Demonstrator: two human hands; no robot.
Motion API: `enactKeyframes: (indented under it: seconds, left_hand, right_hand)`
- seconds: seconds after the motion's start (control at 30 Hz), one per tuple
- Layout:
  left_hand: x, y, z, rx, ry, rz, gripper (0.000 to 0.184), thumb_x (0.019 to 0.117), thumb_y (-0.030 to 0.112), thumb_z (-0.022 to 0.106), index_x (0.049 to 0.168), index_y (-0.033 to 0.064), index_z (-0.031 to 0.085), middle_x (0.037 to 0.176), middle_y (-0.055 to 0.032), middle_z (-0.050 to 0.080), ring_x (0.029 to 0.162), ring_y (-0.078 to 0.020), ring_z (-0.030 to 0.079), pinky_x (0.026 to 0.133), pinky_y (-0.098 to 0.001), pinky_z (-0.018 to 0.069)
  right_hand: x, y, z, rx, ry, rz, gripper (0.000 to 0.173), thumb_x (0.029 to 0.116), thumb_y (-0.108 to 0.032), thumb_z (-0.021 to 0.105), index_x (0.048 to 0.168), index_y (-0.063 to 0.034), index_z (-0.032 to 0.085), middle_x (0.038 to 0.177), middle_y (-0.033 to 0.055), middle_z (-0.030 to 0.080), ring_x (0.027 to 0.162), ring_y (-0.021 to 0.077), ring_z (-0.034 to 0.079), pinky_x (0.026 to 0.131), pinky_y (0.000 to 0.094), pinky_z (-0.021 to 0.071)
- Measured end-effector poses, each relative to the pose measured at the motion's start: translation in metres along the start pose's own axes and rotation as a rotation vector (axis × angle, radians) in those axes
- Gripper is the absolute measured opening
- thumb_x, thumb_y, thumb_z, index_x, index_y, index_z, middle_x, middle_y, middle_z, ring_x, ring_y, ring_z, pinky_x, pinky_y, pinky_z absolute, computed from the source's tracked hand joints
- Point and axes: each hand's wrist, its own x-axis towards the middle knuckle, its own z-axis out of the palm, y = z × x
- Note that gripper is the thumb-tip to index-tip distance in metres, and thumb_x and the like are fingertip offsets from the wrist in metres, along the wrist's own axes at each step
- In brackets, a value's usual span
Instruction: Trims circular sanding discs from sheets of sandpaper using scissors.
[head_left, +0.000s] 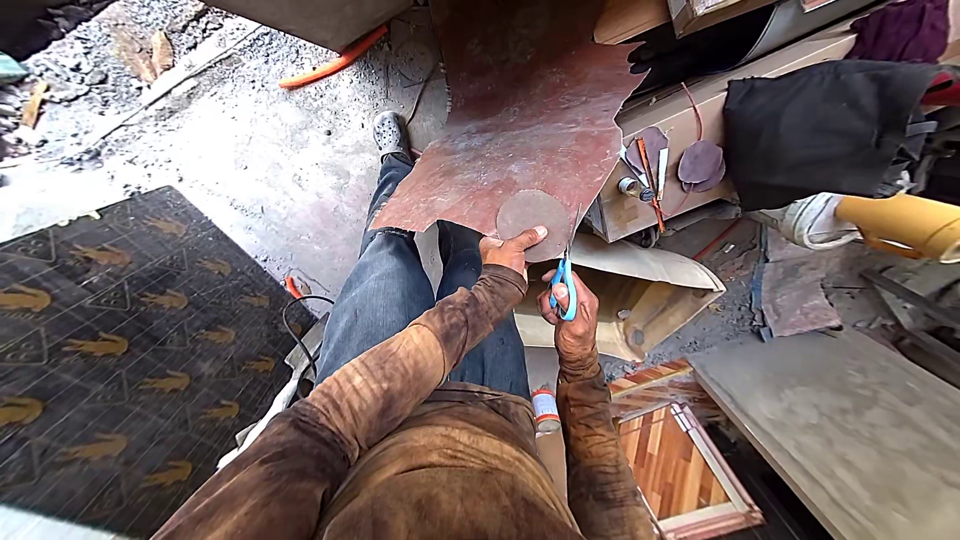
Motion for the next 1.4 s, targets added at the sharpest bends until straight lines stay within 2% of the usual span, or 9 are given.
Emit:
enactKeyframes:
  seconds: [0.1,0.3,0.37,0.5,0.63,0.83,0.97,1.17,1.4]
  left_hand:
    - [-0.001,0.000,-0.005,-0.003,0.007,0.005,0.051,0.0757,-0.013,0.081,0.120,-0.0031,0.057,0.102,-0.0220,0.069,0.084,-0.0314,0.071,0.071,-0.0483,0.0619]
    - [0.010,0.004,-0.013,-0.032,0.016,0.018,0.054,0.0738,-0.014,0.081,0.121,-0.0026,0.057,0.106,-0.0215,0.069,0.089,-0.0318,0.071,0.076,-0.0497,0.0617]
    - [0.014,0.005,-0.017,-0.035,0.014,0.022,0.055,0.0744,-0.014,0.080,0.122,-0.0027,0.056,0.107,-0.0221,0.069,0.090,-0.0327,0.071,0.077,-0.0511,0.0617]
    - [0.007,0.007,-0.022,-0.021,0.005,0.029,0.053,0.0739,-0.015,0.081,0.120,-0.0042,0.056,0.104,-0.0227,0.069,0.086,-0.0324,0.071,0.074,-0.0500,0.0618]
    - [0.008,0.010,-0.028,-0.018,0.000,0.021,0.053,0.0737,-0.014,0.081,0.120,-0.0042,0.057,0.104,-0.0226,0.069,0.087,-0.0324,0.071,0.074,-0.0496,0.0618]
    - [0.012,0.016,-0.033,-0.021,0.026,0.013,0.053,0.0729,-0.015,0.081,0.118,-0.0047,0.057,0.105,-0.0230,0.069,0.087,-0.0321,0.070,0.073,-0.0495,0.0613]
    - [0.015,0.020,-0.037,-0.014,0.048,-0.016,0.054,0.0728,-0.015,0.081,0.120,-0.0049,0.057,0.106,-0.0238,0.068,0.089,-0.0331,0.070,0.075,-0.0503,0.0611]
    - [0.013,0.023,-0.048,0.011,0.039,-0.066,0.054,0.0749,-0.013,0.081,0.122,-0.0061,0.056,0.106,-0.0251,0.068,0.089,-0.0341,0.071,0.075,-0.0504,0.0616]
    - [0.020,0.040,-0.051,-0.023,0.025,-0.037,0.056,0.0732,-0.016,0.080,0.122,-0.0043,0.055,0.108,-0.0235,0.068,0.090,-0.0334,0.070,0.076,-0.0509,0.0612]
  right_hand:
    - [-0.005,0.002,0.011,0.033,0.037,0.015,0.049,0.0998,-0.047,0.061,0.110,0.0005,0.061,0.060,-0.0082,0.051,0.047,0.0011,0.045,0.044,0.0183,0.0382]
    - [-0.008,0.008,0.022,0.005,0.077,0.005,0.026,0.0994,-0.023,0.062,0.106,0.0022,0.064,0.060,-0.0060,0.052,0.047,0.0029,0.045,0.044,0.0196,0.0392]
    - [-0.005,0.007,0.019,0.002,0.038,0.026,0.029,0.0986,-0.025,0.065,0.106,0.0022,0.064,0.060,-0.0049,0.054,0.047,0.0036,0.046,0.044,0.0200,0.0395]
    - [0.000,0.006,0.021,0.046,-0.040,0.064,0.051,0.1005,-0.048,0.059,0.110,0.0029,0.059,0.064,-0.0018,0.060,0.050,0.0068,0.054,0.046,0.0219,0.0454]
    - [-0.002,0.009,0.027,0.060,-0.041,0.073,0.052,0.1008,-0.050,0.057,0.110,0.0019,0.059,0.066,-0.0007,0.062,0.052,0.0078,0.057,0.048,0.0225,0.0477]
    - [-0.004,0.011,0.029,0.035,-0.032,0.067,0.033,0.1004,-0.030,0.061,0.107,0.0026,0.062,0.062,-0.0042,0.058,0.048,0.0032,0.051,0.045,0.0192,0.0422]
    - [-0.007,0.013,0.031,0.058,-0.035,0.079,0.028,0.0999,-0.024,0.061,0.107,0.0030,0.063,0.060,-0.0040,0.057,0.047,0.0028,0.049,0.043,0.0184,0.0406]
    - [0.003,0.015,0.036,0.073,-0.107,0.101,0.062,0.0985,-0.058,0.057,0.113,0.0021,0.059,0.069,0.0017,0.065,0.053,0.0101,0.059,0.048,0.0242,0.0495]
    - [0.010,0.016,0.045,0.069,-0.111,0.075,0.053,0.0991,-0.050,0.061,0.110,0.0019,0.061,0.063,-0.0027,0.059,0.051,0.0062,0.054,0.048,0.0220,0.0461]
